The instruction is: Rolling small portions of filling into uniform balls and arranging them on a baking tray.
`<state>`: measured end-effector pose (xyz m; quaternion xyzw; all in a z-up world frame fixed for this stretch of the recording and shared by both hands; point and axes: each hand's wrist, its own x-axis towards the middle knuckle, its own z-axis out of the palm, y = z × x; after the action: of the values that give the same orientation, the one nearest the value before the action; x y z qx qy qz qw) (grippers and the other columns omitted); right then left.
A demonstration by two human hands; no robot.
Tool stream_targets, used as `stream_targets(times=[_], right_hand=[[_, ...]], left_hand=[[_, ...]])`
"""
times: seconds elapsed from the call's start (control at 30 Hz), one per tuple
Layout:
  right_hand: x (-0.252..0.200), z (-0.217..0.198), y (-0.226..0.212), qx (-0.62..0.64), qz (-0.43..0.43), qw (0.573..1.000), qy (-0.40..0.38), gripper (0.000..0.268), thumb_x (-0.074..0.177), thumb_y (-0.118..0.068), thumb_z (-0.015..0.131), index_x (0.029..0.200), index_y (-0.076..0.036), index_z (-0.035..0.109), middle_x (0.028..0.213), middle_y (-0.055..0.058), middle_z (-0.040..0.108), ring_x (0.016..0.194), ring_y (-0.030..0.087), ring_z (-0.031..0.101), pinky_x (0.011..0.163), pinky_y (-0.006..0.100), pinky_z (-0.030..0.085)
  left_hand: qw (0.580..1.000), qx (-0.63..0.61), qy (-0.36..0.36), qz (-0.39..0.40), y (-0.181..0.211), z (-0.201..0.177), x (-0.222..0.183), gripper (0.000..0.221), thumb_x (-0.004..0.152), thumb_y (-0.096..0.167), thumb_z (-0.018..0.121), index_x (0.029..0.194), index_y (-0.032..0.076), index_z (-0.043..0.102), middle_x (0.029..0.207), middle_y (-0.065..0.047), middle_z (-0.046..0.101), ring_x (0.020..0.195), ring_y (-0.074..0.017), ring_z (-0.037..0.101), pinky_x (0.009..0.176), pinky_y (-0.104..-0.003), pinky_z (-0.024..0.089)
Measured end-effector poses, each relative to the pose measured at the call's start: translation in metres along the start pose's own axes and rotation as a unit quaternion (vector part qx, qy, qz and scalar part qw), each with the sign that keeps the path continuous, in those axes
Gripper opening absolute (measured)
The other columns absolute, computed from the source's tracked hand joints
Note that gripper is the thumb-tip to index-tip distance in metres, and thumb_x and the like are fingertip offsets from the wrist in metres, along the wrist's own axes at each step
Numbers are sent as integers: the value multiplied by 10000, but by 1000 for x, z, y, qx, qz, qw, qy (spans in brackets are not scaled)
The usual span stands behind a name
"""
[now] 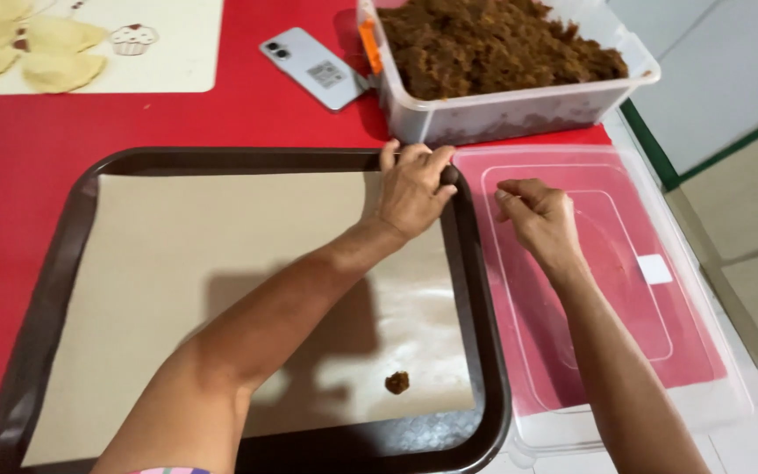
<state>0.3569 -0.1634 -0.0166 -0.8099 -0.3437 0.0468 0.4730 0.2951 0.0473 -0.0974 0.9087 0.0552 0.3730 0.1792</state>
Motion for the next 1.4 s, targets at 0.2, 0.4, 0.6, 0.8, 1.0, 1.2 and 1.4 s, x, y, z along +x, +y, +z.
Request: stream_targets(times=[0.2,0.4,0.6,0.8,1.0,1.2,1.4], right_hand=[[-2,-19,11,-1,-15,1000,-18,250,976,-177,646,1126,-12,759,728,120,701,675,172,619,576,308,456],[-3,-28,-1,-9,-46,998,-34,237,958,-171,672,1128,-43,776,829,126,701,776,211,685,640,358,511],[-5,-32,-15,-16,-46,998,-51,228,957,-163,683,1110,-17,771,860,160,685,818,248,676,684,374,513],[-10,-30,-12,-14,-44,998,-48,229,959,-139,685,1127,-16,779,848,169,683,844,284,693,698,381,511],[-7,-31,-16,-26,-39,997,-67,244,944,-93,646,1120,29,764,926,233,673,898,336,689,745,422,522],[-5,-28,-13,-24,-33,996,-76,220,953,-107,661,1105,5,775,920,214,678,900,328,693,738,419,533],[-2,-24,-9,-27,-23,996,-76,227,964,-124,679,1109,27,764,946,237,679,902,324,694,744,409,537]], left_hand=[[999,-5,45,-5,11,-31,-16,431,796,263,874,1161,181,660,999,-36,749,1174,-206,608,1163,-611,153],[998,40,39,-35,-33,-61,-43,375,816,316,879,1131,216,700,1078,17,702,1216,-214,568,1154,-637,131],[997,33,16,-69,-59,-57,-45,393,809,258,894,1134,139,708,957,-37,677,1151,-254,598,1150,-706,98],[996,52,-19,-76,-64,-71,-43,519,785,257,902,1234,129,674,1048,-41,721,1195,-248,601,1138,-742,75],[988,64,-71,-124,-62,-84,-41,453,796,302,890,1175,123,718,951,-23,673,1169,-243,576,1122,-762,43],[989,45,-88,-107,-75,-75,-40,353,883,266,822,1208,169,727,920,-15,651,1165,-245,579,1110,-774,-20],[989,20,-90,-120,-83,-75,-43,454,842,210,824,1276,166,700,1001,-16,695,1183,-240,593,1138,-764,0]])
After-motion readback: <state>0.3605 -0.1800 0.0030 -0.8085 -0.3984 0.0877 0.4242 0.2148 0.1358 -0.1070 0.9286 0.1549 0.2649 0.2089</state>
